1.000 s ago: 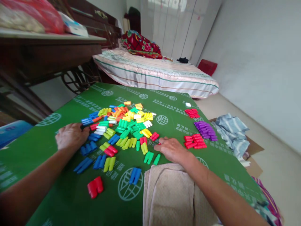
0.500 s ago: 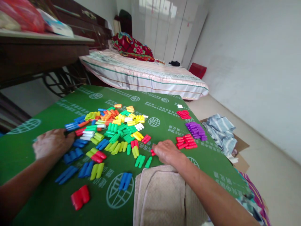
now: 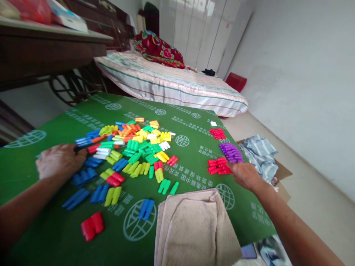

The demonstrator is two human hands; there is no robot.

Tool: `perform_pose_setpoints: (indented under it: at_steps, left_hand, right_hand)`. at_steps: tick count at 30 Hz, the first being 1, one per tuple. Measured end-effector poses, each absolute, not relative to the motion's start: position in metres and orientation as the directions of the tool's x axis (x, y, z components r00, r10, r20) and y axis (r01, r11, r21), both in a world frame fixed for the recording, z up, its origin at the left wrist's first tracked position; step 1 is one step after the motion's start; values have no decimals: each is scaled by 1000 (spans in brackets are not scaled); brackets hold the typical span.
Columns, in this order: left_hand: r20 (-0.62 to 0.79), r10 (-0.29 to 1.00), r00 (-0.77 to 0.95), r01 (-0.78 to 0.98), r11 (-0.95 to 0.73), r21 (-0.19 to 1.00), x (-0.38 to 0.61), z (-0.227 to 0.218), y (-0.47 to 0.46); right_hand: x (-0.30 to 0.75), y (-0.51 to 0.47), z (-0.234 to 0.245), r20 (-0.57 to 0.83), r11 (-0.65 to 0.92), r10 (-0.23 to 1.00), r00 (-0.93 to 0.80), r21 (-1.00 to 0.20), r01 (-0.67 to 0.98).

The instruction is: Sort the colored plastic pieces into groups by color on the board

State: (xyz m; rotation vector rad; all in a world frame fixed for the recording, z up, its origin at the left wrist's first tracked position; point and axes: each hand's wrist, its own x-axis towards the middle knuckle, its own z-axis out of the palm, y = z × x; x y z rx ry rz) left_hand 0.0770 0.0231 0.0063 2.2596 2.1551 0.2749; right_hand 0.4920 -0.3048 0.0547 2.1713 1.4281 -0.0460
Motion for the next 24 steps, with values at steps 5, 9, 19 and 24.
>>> perform_pose_setpoints:
  at_steps: [5,9,19,24]
  left_hand:
    - [130,991,44,991,-59,117,77,3,25]
    - [130,990,47,991,-62,117,77,4,25]
    - [126,991,47,992,-61,110,78,4,24]
    - [129,990,50,991,-65,114,78,6,22]
  right_hand:
    - [500,-309,44,-324,-287,831,453,448,847]
    - [499,-308,41,-325,-293,831,451,432,853]
    - [501,-313,36,-223,-352,851,475,430,831]
    - [504,-316,33,-206,-367,849,486,431,824]
